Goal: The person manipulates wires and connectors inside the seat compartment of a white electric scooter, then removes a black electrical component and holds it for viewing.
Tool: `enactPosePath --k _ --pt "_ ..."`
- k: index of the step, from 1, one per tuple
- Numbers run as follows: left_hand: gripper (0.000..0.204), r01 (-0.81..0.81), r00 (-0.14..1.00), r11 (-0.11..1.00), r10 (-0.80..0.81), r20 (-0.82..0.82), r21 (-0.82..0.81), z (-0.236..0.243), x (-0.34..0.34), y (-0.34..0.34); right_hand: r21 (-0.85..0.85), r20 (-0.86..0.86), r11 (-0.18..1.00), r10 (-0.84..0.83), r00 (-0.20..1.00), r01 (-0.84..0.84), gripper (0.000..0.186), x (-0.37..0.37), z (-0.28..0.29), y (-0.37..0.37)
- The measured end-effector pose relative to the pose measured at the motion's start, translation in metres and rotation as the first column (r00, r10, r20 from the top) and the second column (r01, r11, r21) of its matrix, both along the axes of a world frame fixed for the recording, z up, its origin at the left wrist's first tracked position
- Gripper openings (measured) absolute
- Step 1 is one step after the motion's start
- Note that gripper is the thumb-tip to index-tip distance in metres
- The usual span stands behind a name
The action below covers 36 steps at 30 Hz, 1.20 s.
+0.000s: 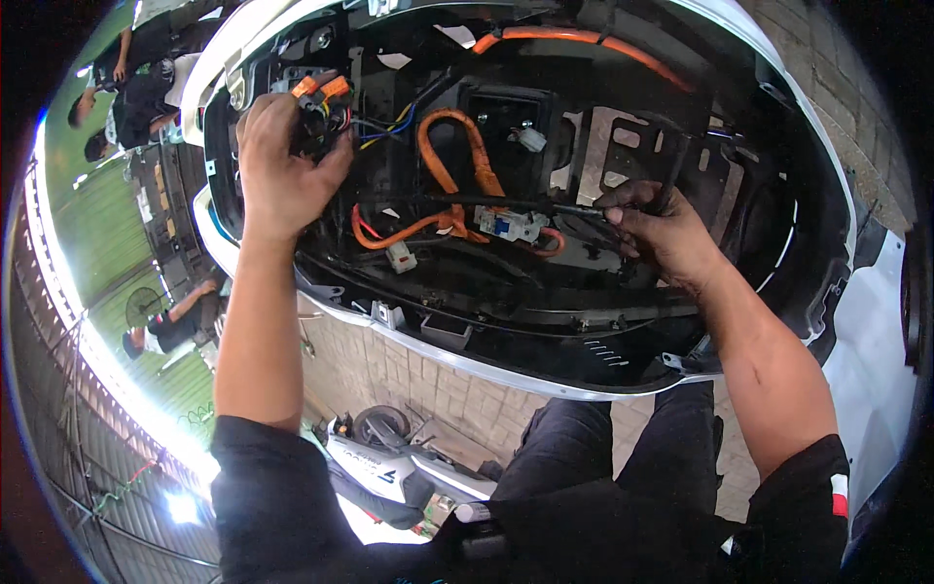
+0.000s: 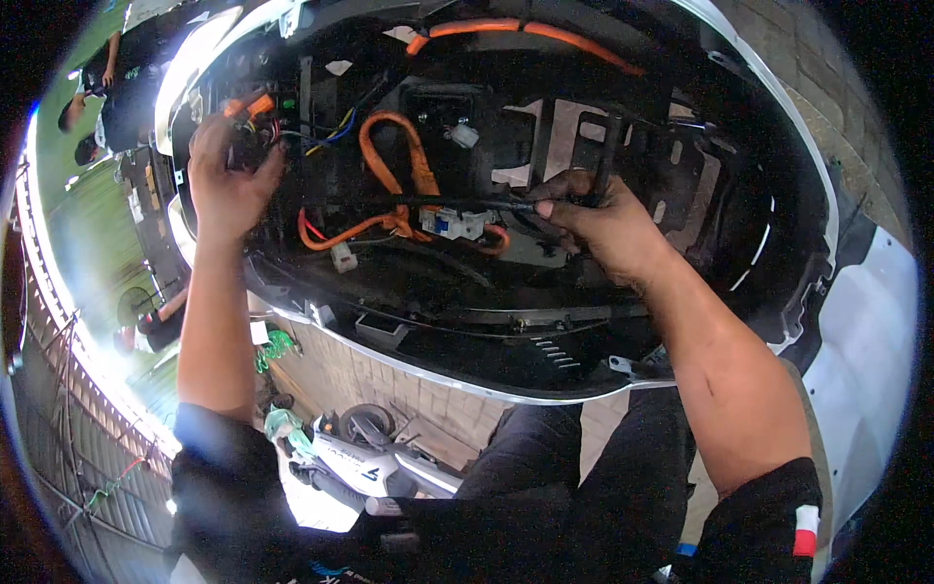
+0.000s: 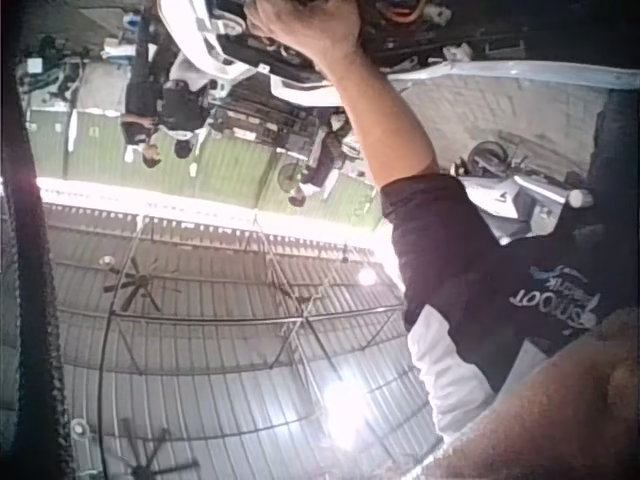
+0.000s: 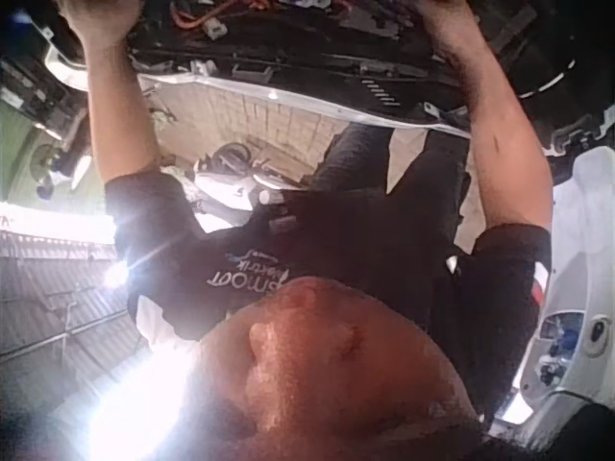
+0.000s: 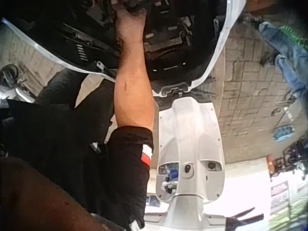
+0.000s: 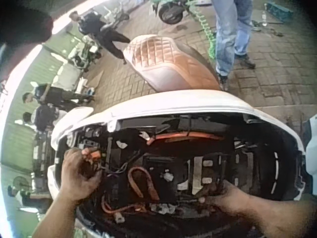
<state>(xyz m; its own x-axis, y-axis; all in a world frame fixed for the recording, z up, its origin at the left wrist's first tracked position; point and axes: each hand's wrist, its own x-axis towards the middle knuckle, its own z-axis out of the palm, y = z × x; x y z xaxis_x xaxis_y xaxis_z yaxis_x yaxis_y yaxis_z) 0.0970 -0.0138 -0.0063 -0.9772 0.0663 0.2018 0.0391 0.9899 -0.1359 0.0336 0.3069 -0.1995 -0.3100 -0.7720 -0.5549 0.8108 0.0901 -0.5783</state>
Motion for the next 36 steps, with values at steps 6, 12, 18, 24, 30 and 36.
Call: enactPosePath --k 6,12,18,24,30,36 --pt "0.047 0.013 0.999 1.000 -0.012 0.044 -0.008 0.004 0.000 0.004 0.023 0.016 1.000 0.003 1.000 -0.003 0.013 0.002 -0.004 -0.003" --pt "0.048 -0.038 0.993 0.998 0.044 0.113 -0.056 0.003 -0.002 0.003 -0.010 0.039 1.000 -0.010 0.999 0.011 0.014 0.005 -0.009 -0.002" --pt "0.046 -0.029 0.993 0.999 0.034 0.113 -0.042 0.003 -0.002 0.002 0.011 -0.157 0.999 0.039 0.987 -0.038 0.017 0.004 -0.007 -0.001" --pt "0.044 -0.006 0.995 0.999 0.010 0.099 -0.041 0.002 -0.005 0.003 0.036 -0.574 0.999 0.049 0.817 -0.035 0.020 0.009 -0.004 0.004" --pt "0.040 -0.010 0.994 0.999 0.015 0.108 -0.049 0.004 -0.006 0.002 0.105 -0.156 0.991 0.094 0.983 -0.078 0.020 0.015 -0.008 0.005" --pt "0.047 -0.097 0.975 0.995 0.101 0.198 -0.031 0.008 -0.003 0.002 0.109 -0.136 0.989 0.112 0.984 -0.097 0.021 0.012 -0.001 0.004"
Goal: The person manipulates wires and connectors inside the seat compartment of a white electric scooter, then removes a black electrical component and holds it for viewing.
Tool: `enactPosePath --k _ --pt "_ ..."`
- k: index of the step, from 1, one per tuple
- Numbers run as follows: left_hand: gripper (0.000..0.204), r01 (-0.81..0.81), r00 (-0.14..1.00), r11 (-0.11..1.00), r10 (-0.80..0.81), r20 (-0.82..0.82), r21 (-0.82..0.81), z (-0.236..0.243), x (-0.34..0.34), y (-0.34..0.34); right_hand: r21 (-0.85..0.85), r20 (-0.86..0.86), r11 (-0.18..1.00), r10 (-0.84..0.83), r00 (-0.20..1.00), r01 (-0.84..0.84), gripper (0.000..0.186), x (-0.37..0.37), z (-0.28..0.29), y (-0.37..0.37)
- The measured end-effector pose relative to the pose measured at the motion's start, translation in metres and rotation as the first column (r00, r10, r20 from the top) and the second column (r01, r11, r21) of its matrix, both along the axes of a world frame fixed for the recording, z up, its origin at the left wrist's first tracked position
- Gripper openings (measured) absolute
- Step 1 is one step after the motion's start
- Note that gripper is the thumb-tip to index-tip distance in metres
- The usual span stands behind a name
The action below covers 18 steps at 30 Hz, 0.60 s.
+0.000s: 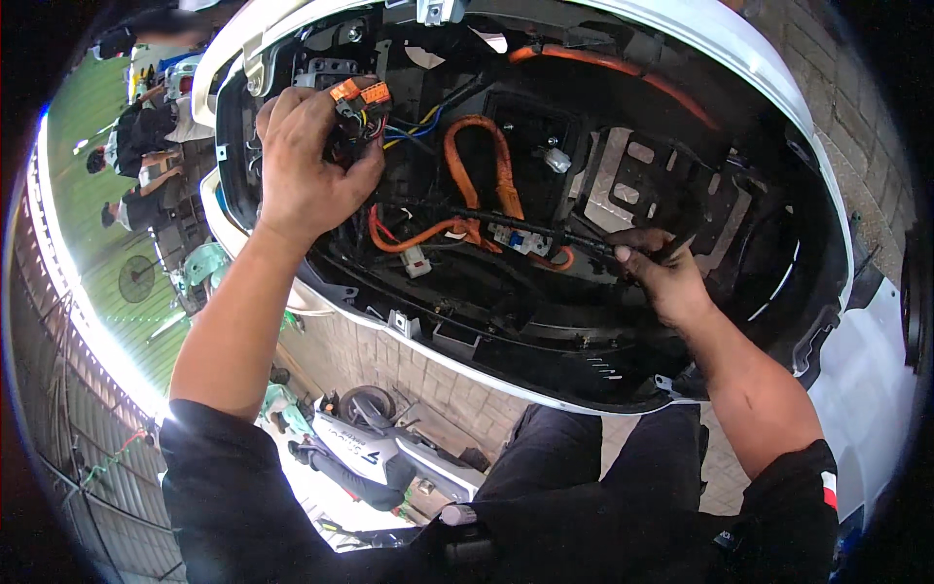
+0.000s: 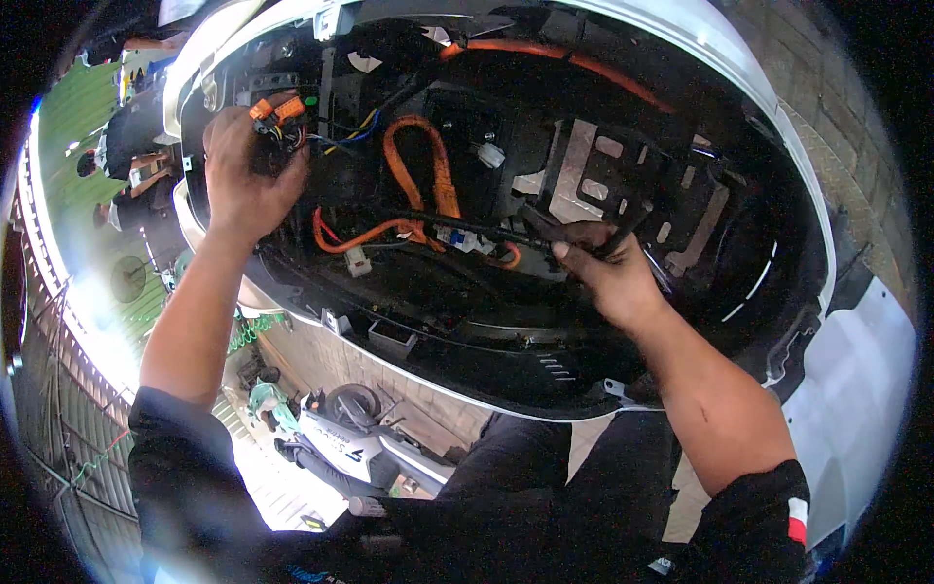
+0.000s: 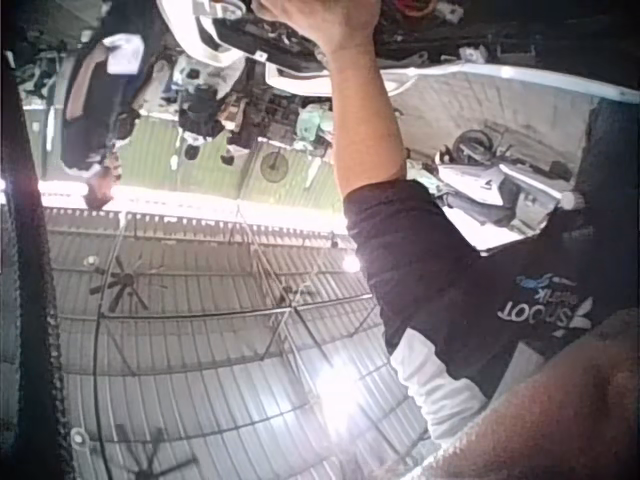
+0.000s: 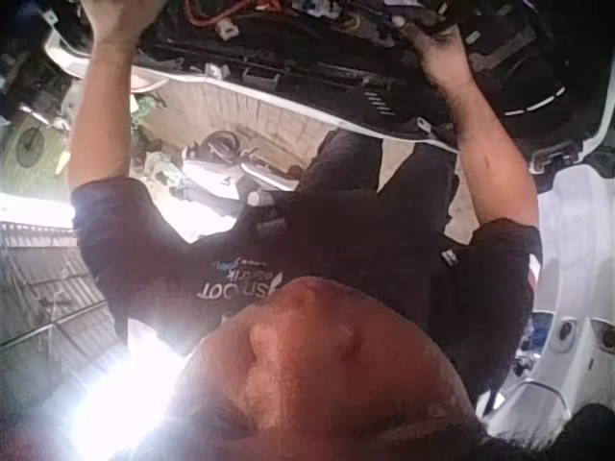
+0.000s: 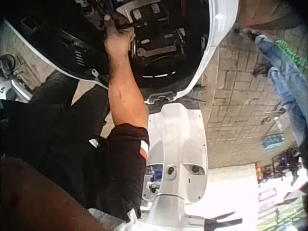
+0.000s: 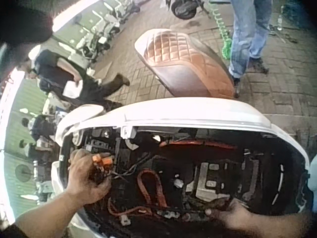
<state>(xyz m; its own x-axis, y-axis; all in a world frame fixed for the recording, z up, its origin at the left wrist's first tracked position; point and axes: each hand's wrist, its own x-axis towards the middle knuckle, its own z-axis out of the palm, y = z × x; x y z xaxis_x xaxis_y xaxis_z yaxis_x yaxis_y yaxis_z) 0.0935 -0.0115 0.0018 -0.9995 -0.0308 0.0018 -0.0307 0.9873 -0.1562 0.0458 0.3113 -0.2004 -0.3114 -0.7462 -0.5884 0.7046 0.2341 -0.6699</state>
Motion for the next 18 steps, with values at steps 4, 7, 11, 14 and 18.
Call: enactPosePath --k 4,7,11,14,18 --pt "0.047 0.001 1.000 0.999 0.000 -0.003 0.032 -0.0001 -0.0005 0.0001 -0.015 -0.042 0.998 -0.059 0.997 0.058 0.021 0.0010 0.0081 0.0006" --pt "0.047 -0.001 1.000 0.999 0.001 -0.012 0.054 0.0017 -0.0015 0.0017 -0.003 -0.074 1.000 -0.024 0.997 0.023 0.021 0.0026 0.0012 0.0017" --pt "0.046 0.049 0.998 0.998 -0.046 -0.053 0.050 -0.0022 -0.0014 -0.0023 -0.017 -0.058 1.000 -0.023 0.998 0.022 0.020 0.0009 0.0024 0.0022" --pt "0.046 0.023 0.999 0.999 -0.022 -0.027 0.044 -0.0001 -0.0028 0.0002 -0.003 -0.026 0.999 -0.044 0.999 0.044 0.020 0.0010 0.0010 0.0012" --pt "0.045 -0.009 1.000 1.000 0.009 -0.005 0.026 0.0032 -0.0023 0.0029 -0.001 -0.050 1.000 -0.002 0.999 0.002 0.019 -0.0004 0.0019 0.0012"
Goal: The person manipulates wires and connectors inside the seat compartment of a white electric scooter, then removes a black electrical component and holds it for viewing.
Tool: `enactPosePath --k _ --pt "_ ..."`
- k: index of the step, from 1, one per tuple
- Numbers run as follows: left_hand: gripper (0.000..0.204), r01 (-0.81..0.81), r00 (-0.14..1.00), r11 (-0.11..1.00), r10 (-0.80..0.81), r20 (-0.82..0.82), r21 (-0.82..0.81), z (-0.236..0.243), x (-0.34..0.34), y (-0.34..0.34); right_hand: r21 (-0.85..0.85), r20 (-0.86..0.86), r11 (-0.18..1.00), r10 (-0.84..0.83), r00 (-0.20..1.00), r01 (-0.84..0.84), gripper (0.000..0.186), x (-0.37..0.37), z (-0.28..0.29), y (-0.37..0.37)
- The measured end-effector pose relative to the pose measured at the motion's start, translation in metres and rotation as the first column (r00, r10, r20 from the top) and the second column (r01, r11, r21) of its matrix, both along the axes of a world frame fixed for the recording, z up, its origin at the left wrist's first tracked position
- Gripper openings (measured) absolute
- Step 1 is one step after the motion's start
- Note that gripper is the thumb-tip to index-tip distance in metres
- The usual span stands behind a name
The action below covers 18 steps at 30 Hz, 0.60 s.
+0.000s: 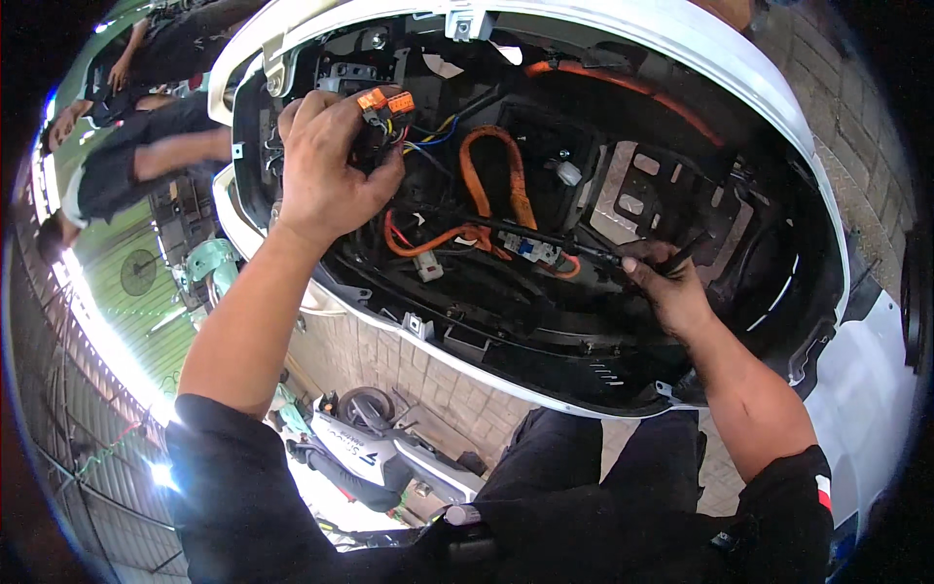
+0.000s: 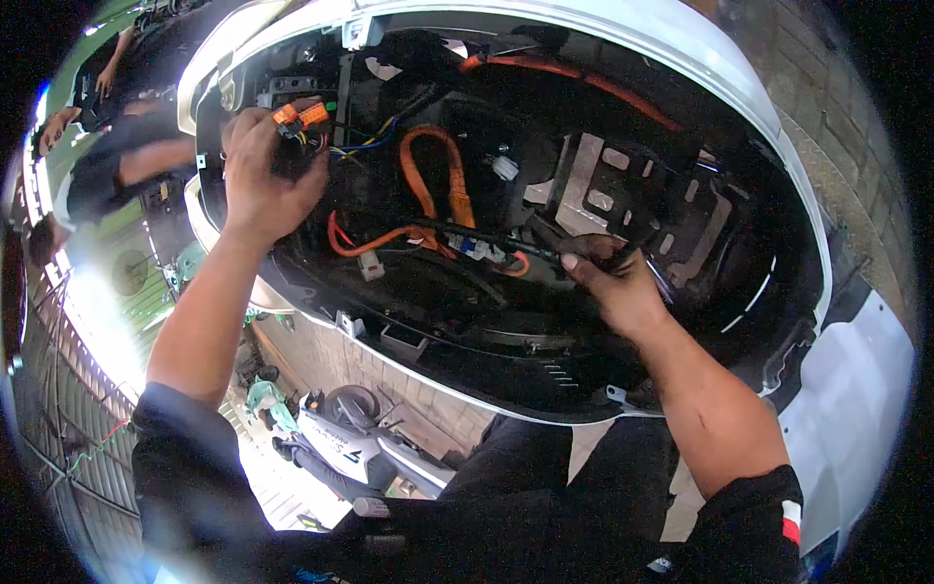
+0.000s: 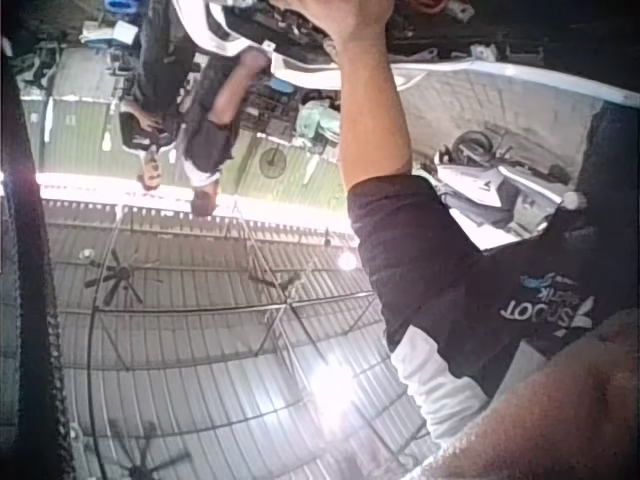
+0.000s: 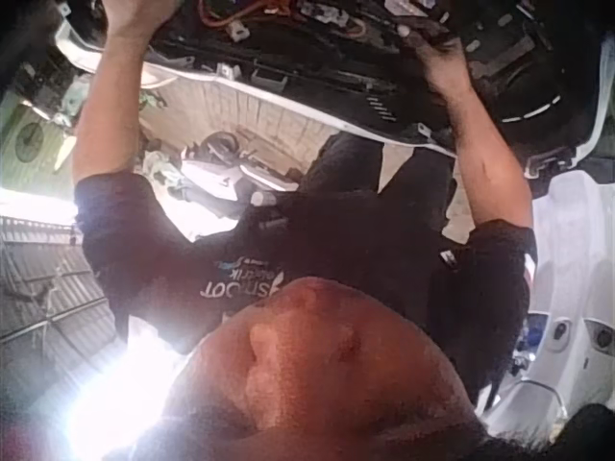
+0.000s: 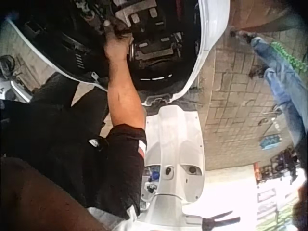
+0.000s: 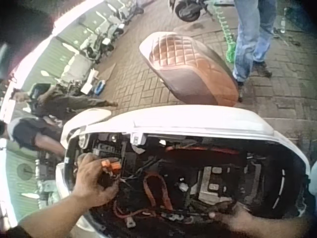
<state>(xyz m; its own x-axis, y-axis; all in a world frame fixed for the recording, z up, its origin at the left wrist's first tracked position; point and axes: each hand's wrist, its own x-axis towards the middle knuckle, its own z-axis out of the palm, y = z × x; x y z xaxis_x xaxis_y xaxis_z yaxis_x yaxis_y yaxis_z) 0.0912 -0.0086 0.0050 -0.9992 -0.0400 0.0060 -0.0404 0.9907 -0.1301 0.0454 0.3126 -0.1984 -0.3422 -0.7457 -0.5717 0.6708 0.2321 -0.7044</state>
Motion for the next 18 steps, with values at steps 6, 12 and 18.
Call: enactPosePath --k 6,12,18 --pt "0.047 0.046 0.999 0.999 -0.046 -0.015 -0.010 -0.0035 -0.0013 -0.0035 -0.033 0.015 0.999 -0.040 0.999 0.041 0.018 0.0004 -0.0001 -0.0004" --pt "0.047 0.031 1.000 0.999 -0.031 -0.002 0.021 -0.0038 -0.0011 -0.0054 -0.036 0.016 0.998 -0.059 0.998 0.060 0.018 0.0013 -0.0008 -0.0002" --pt "0.047 0.043 0.999 0.999 -0.043 -0.019 0.017 -0.0051 -0.0002 -0.0063 -0.019 0.035 0.997 -0.073 0.997 0.074 0.018 0.0033 -0.0022 -0.0004"
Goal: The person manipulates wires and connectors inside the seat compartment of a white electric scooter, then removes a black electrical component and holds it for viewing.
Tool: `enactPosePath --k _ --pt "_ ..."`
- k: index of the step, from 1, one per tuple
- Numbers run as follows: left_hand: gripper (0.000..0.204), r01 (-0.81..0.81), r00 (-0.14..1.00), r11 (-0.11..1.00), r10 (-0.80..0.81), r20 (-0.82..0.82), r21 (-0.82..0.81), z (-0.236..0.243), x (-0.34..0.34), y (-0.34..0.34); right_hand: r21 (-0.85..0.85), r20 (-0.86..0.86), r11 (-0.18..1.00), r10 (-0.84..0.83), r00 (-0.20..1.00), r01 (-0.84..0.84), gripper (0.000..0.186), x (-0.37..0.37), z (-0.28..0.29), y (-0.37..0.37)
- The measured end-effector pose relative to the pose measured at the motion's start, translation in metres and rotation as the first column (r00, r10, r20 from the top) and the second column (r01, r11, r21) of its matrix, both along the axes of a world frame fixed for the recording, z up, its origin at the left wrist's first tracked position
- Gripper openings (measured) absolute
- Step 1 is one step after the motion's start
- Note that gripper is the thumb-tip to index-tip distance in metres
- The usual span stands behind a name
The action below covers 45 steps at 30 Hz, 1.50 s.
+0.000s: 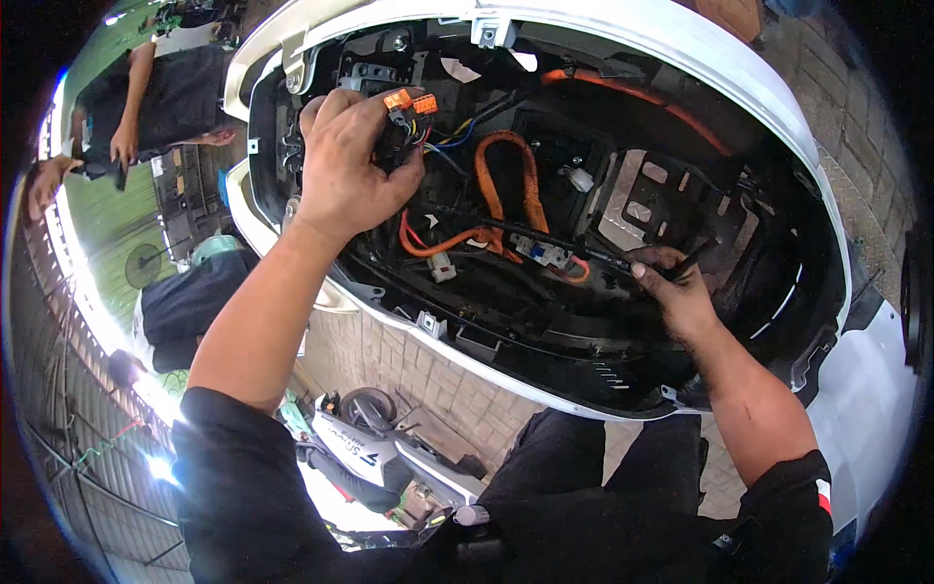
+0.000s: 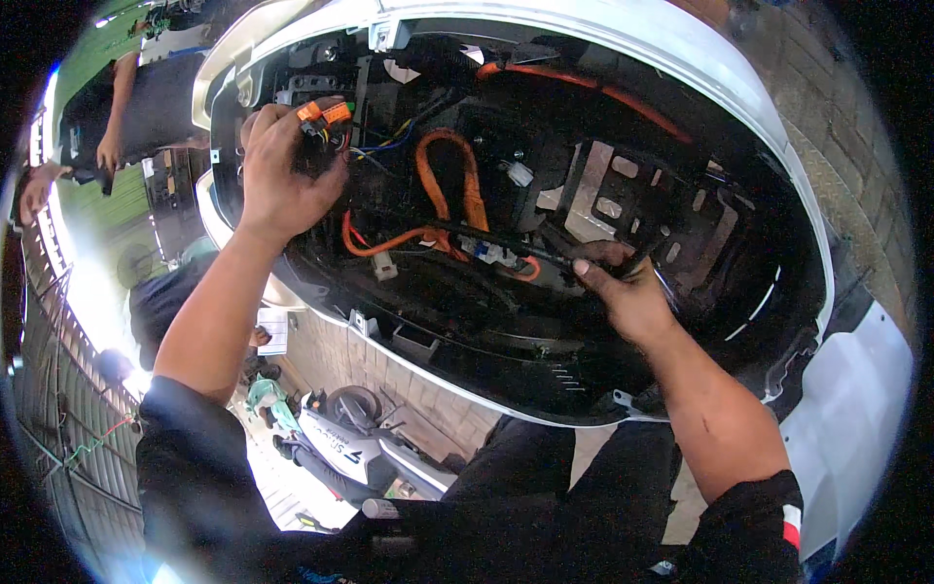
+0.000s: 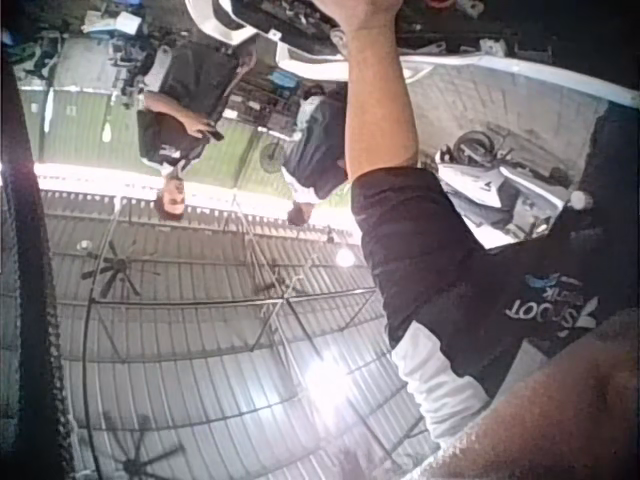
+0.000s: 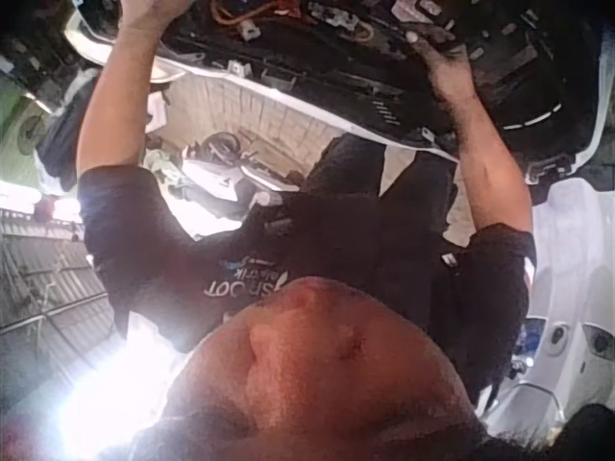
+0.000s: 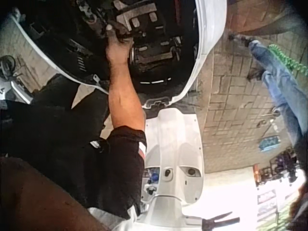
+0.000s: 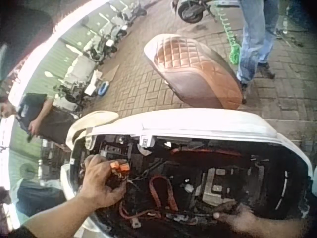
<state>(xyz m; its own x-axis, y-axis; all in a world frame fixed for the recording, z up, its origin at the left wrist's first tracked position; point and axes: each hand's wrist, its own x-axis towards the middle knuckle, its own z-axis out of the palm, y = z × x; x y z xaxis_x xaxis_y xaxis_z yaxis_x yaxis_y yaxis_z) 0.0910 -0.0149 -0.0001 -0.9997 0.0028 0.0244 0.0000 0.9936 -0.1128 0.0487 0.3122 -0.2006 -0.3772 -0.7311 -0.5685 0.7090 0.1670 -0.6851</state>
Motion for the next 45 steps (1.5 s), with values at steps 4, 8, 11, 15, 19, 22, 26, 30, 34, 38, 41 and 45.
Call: enactPosePath --k 4,8,11,15,19,22,26,30,34,38,41,45 --pt "0.047 -0.008 1.000 1.000 0.008 0.012 -0.009 0.003 0.000 0.002 -0.086 0.208 0.996 -0.006 0.978 0.024 0.019 0.005 -0.015 0.003" --pt "0.047 0.013 1.000 0.999 -0.013 -0.009 -0.030 0.002 0.002 0.001 -0.164 0.374 0.986 0.048 0.926 0.015 0.019 -0.008 -0.013 -0.002" --pt "0.046 -0.027 0.999 1.000 0.027 0.019 -0.006 0.004 0.001 0.008 -0.084 0.237 0.995 0.078 0.968 -0.059 0.019 -0.012 -0.001 -0.003" --pt "0.045 -0.057 0.996 0.998 0.056 0.065 0.005 0.002 -0.002 0.008 -0.172 -0.593 0.964 0.063 0.803 -0.202 0.024 -0.023 0.008 -0.002" --pt "0.045 -0.033 0.999 0.999 0.034 0.023 -0.029 0.006 0.001 0.007 -0.116 -0.781 0.918 0.152 0.605 -0.379 0.034 -0.027 0.019 -0.001" --pt "0.047 -0.071 0.997 0.997 0.072 0.033 -0.031 0.004 0.001 0.005 -0.231 -0.760 0.878 0.107 0.641 -0.420 0.040 -0.028 0.018 -0.001" --pt "0.047 -0.013 1.000 1.000 0.012 -0.025 -0.007 -0.001 0.001 0.001 -0.233 -0.670 0.837 0.230 0.706 -0.494 0.047 -0.033 0.025 0.000" --pt "0.048 -0.023 1.000 1.000 0.023 0.004 0.000 0.001 0.000 0.001 0.002 -0.832 0.822 0.317 0.455 -0.570 0.062 -0.034 0.047 0.001" --pt "0.051 -0.071 0.997 0.997 0.071 0.007 -0.010 0.005 0.004 0.005 0.305 -0.757 0.696 0.591 0.279 -0.650 0.065 -0.035 0.067 0.003" --pt "0.083 -0.122 0.976 0.989 0.136 -0.168 0.088 0.012 0.008 0.022 0.638 -0.759 0.641 0.431 -0.488 -0.426 0.055 -0.043 0.064 -0.007" --pt "0.062 0.046 0.920 0.940 0.092 -0.381 0.339 0.019 0.006 0.084 0.545 -0.832 0.740 0.419 -0.365 -0.394 0.047 -0.033 0.067 0.002" --pt "0.048 -0.156 0.951 0.914 0.036 0.307 0.374 -0.019 0.016 0.159 0.487 -0.848 0.857 0.420 -0.322 -0.165 0.048 -0.019 0.079 0.006"
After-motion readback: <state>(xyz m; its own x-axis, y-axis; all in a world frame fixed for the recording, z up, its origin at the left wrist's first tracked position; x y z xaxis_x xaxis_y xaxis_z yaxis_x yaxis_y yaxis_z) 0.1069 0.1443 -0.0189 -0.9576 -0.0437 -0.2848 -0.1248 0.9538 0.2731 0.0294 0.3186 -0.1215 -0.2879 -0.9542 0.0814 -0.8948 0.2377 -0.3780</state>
